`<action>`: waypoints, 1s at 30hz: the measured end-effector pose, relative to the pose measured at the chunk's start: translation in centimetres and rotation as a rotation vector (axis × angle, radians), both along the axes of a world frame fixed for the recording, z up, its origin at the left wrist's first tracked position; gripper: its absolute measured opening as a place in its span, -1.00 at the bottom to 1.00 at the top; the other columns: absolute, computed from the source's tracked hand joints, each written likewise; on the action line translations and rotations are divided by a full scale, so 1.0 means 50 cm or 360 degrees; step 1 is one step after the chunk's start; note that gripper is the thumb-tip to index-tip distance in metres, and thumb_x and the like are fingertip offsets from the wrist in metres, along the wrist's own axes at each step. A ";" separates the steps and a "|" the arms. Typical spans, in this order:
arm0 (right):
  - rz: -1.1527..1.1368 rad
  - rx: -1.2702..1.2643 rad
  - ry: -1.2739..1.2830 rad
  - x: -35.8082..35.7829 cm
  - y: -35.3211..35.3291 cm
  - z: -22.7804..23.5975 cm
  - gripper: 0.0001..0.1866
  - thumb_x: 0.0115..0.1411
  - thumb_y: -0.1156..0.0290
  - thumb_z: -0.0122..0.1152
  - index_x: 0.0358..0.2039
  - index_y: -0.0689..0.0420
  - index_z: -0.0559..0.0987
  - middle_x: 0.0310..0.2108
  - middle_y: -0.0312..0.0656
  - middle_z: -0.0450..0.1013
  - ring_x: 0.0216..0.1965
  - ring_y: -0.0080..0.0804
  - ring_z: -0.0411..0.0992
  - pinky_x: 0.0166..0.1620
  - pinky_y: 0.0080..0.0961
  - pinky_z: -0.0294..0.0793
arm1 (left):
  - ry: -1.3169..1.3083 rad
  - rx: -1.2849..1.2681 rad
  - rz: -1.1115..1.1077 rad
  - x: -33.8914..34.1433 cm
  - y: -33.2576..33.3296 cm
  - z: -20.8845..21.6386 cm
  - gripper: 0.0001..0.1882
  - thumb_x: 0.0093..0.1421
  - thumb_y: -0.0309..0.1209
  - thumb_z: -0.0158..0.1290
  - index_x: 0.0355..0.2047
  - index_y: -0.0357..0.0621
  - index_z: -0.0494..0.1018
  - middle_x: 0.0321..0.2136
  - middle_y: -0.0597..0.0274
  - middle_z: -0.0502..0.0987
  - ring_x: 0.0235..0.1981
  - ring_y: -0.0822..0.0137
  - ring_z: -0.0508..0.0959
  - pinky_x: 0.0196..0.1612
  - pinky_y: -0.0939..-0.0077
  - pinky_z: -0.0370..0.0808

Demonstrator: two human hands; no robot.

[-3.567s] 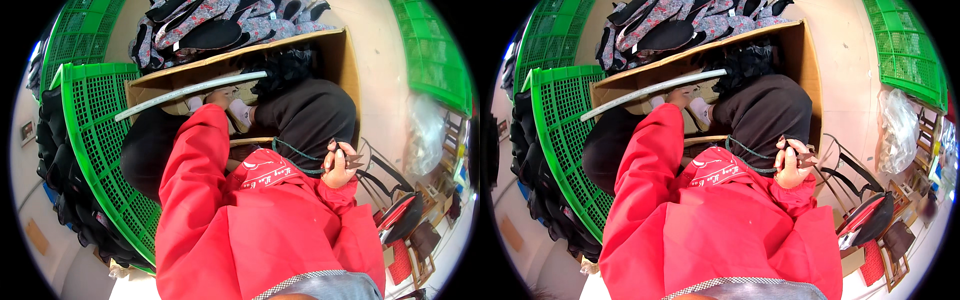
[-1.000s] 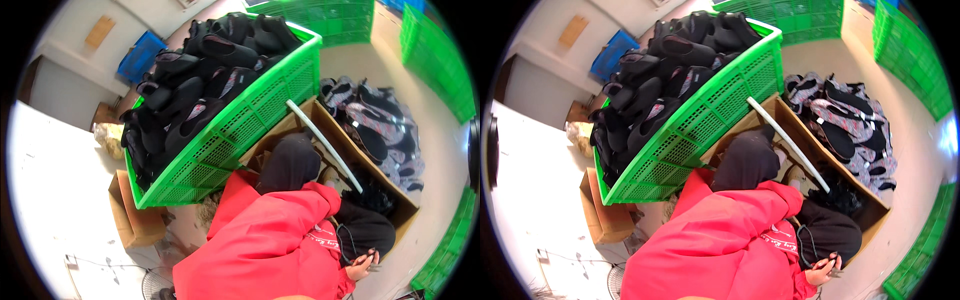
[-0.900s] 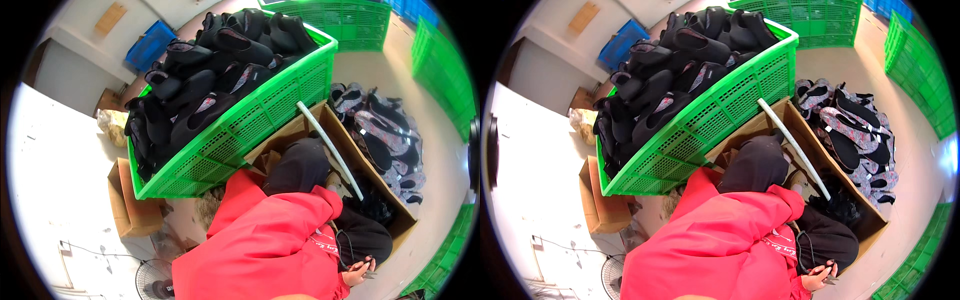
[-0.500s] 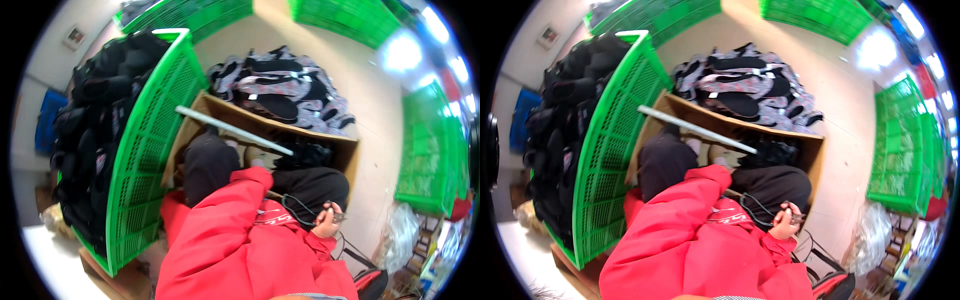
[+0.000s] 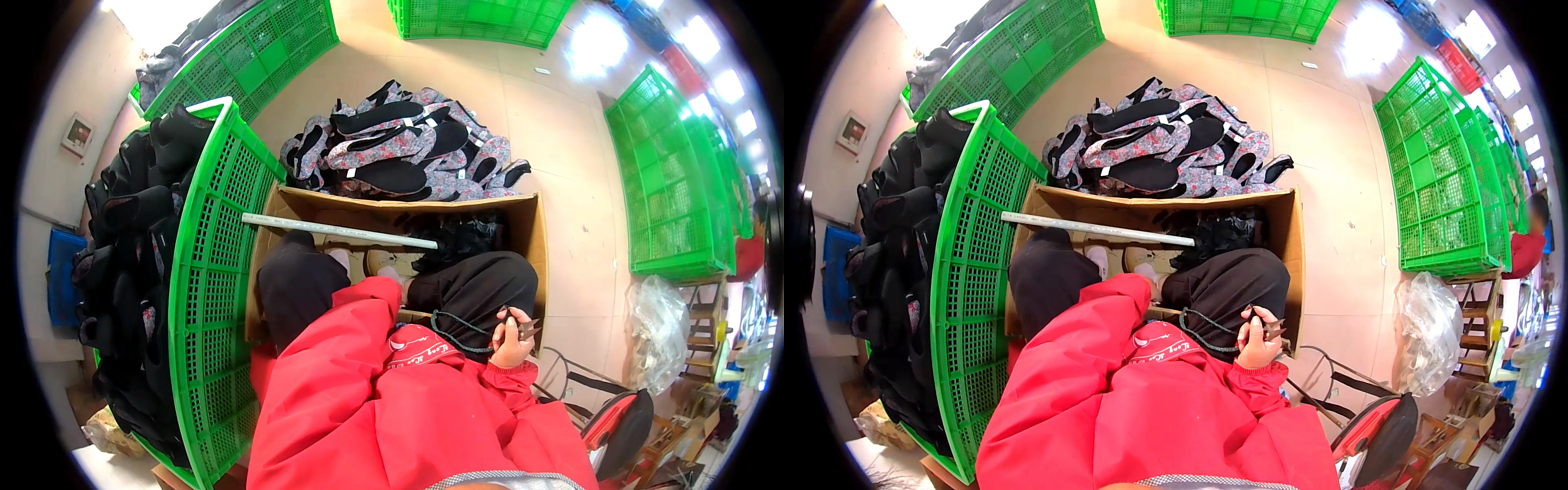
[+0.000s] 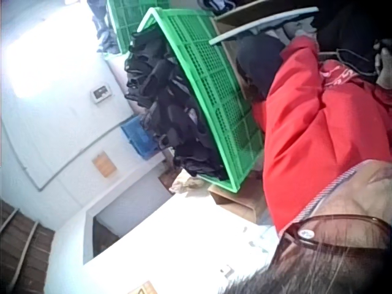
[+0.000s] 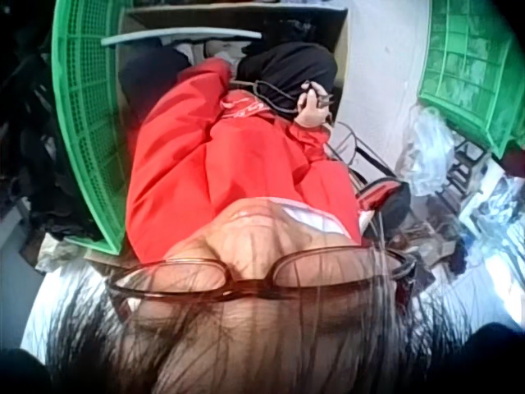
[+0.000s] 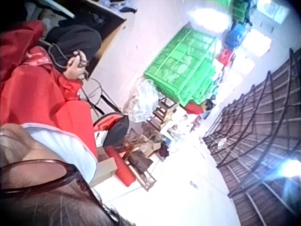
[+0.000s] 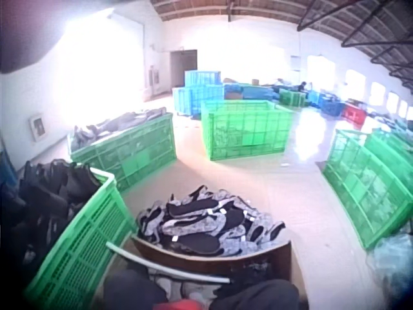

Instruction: The person sits on the floor and assembles slippers by hand. They pick up a black slipper and a patterned insole, align the parts, and press them together to attach the insole to the sole. The person repeats this process for multiple slippers, handling them one at a time.

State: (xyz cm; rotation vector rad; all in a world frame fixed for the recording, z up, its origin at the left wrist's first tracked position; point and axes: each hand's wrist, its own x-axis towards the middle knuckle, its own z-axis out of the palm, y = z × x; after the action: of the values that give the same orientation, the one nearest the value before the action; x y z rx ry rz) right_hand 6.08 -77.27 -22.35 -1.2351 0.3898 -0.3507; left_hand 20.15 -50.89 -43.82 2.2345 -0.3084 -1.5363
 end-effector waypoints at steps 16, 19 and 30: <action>0.0150 0.0197 0.0043 0.006 -0.017 -0.009 -0.82 0.28 0.51 0.02 -0.12 0.21 0.47 -0.32 -0.11 0.51 -0.67 -0.63 0.31 -0.69 -0.74 0.16 | -0.0214 -0.1660 0.2625 0.201 -0.101 0.184 -0.66 0.25 -0.38 0.01 0.01 -0.20 0.37 -0.20 0.11 0.55 -0.34 0.34 0.55 -0.31 0.50 0.48; 0.0169 0.0281 0.0053 0.008 -0.025 -0.007 -0.82 0.27 0.51 0.01 -0.13 0.22 0.48 -0.33 -0.10 0.52 -0.67 -0.64 0.32 -0.68 -0.76 0.17 | 0.0003 -0.1570 0.2906 0.282 -0.086 0.224 -0.52 0.27 -0.24 0.03 0.11 -0.21 0.26 0.04 0.01 0.41 -0.20 0.20 0.55 -0.20 0.40 0.49; 0.0259 0.0458 0.0182 -0.003 -0.052 0.010 -0.79 0.27 0.52 0.00 -0.11 0.27 0.49 -0.31 -0.13 0.52 -0.66 -0.67 0.29 -0.67 -0.75 0.17 | 0.0738 -0.1125 0.3165 0.376 -0.046 0.198 -0.47 0.32 0.01 -0.12 -0.20 -0.33 0.39 -0.47 0.16 0.56 -0.57 0.32 0.55 -0.55 0.62 0.52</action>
State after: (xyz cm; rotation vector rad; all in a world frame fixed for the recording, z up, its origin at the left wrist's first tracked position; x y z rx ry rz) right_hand 5.95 -79.85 -21.86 -0.9989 0.4189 -0.0802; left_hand 38.93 -53.18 -33.94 0.6527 1.0275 -0.4573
